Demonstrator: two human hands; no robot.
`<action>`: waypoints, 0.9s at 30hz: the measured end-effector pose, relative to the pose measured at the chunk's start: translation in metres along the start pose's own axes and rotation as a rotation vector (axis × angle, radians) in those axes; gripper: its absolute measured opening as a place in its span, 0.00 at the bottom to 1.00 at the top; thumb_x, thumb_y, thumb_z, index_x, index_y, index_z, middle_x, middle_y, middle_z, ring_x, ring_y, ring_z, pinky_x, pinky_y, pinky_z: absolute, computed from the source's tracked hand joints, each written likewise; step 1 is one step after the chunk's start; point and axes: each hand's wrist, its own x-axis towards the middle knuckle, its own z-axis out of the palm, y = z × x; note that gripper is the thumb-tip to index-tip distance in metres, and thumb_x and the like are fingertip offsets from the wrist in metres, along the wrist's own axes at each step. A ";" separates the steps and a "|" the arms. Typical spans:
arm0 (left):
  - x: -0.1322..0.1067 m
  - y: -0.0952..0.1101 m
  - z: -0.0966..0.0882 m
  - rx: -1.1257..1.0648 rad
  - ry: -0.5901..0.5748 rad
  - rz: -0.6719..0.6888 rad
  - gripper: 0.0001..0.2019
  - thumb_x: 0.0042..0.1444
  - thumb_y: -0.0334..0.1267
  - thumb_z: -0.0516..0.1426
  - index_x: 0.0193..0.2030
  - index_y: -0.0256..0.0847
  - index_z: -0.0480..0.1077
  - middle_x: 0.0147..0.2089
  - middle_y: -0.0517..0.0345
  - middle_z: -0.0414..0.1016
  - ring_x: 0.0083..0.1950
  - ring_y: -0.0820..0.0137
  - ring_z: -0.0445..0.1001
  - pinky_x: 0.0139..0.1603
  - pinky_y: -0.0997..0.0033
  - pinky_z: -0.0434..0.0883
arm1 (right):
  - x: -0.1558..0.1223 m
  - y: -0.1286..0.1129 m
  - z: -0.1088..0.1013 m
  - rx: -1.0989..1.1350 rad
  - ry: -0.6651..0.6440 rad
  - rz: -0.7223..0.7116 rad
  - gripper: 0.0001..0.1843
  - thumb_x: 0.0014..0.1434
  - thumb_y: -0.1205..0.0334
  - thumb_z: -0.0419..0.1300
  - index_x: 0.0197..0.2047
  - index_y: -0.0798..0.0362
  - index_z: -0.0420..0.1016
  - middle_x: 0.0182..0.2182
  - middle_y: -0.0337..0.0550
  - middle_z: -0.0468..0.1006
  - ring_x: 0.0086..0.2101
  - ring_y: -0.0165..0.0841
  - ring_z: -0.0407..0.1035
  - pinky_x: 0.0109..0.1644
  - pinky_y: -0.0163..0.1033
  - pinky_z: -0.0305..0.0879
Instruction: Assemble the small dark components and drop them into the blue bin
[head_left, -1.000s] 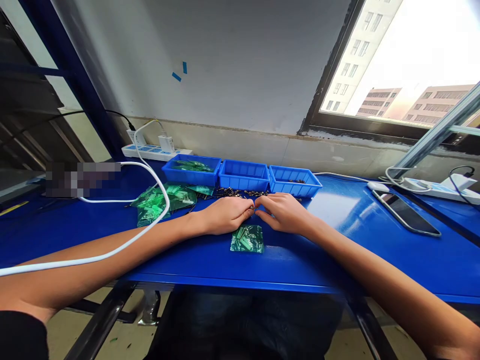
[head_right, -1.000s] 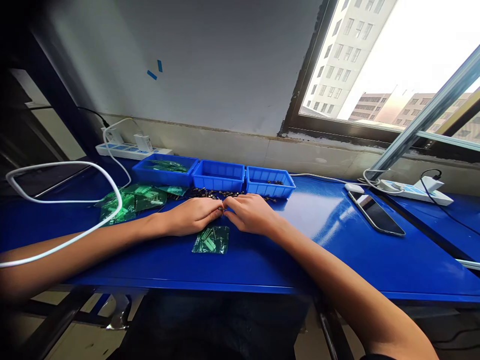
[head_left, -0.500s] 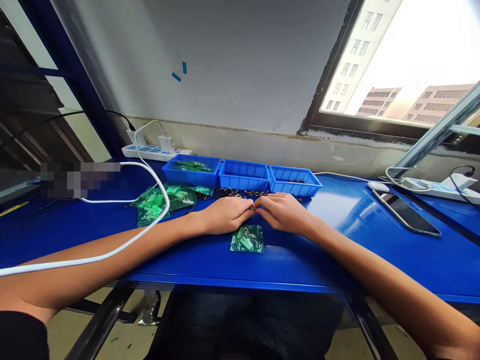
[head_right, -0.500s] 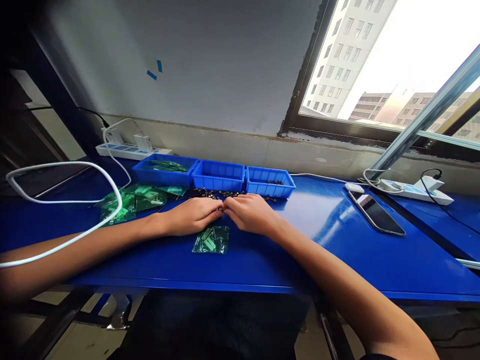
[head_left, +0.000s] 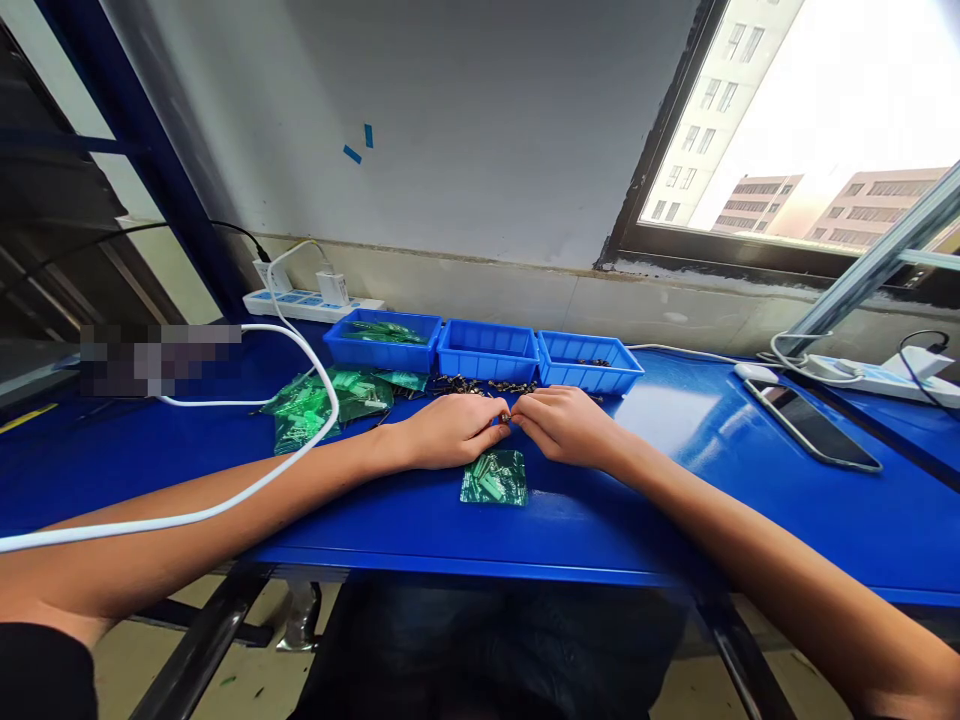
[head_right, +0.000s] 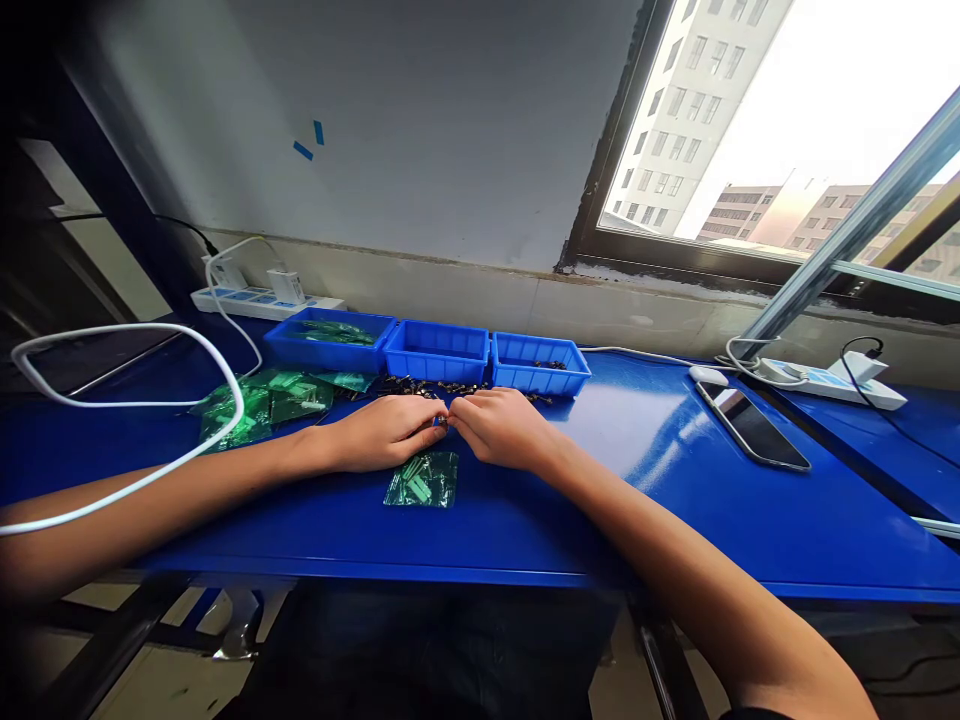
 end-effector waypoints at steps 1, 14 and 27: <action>0.000 0.000 0.000 0.003 0.003 0.002 0.11 0.64 0.40 0.44 0.35 0.39 0.63 0.35 0.55 0.74 0.36 0.66 0.72 0.36 0.69 0.66 | 0.000 0.000 0.000 -0.002 0.000 0.000 0.15 0.64 0.63 0.45 0.30 0.54 0.68 0.25 0.42 0.75 0.25 0.29 0.67 0.32 0.34 0.56; 0.000 -0.001 0.001 0.007 0.005 -0.008 0.12 0.64 0.38 0.43 0.35 0.39 0.63 0.34 0.55 0.73 0.36 0.66 0.72 0.36 0.69 0.66 | 0.001 -0.002 -0.004 0.033 -0.030 0.026 0.13 0.64 0.59 0.47 0.36 0.55 0.69 0.29 0.45 0.78 0.29 0.31 0.71 0.36 0.36 0.60; 0.000 -0.001 0.001 0.016 0.016 0.005 0.12 0.65 0.38 0.43 0.37 0.38 0.64 0.35 0.54 0.73 0.36 0.66 0.73 0.36 0.69 0.67 | 0.000 0.001 0.002 0.010 0.027 0.000 0.13 0.65 0.62 0.44 0.36 0.54 0.67 0.29 0.44 0.77 0.29 0.31 0.70 0.35 0.35 0.60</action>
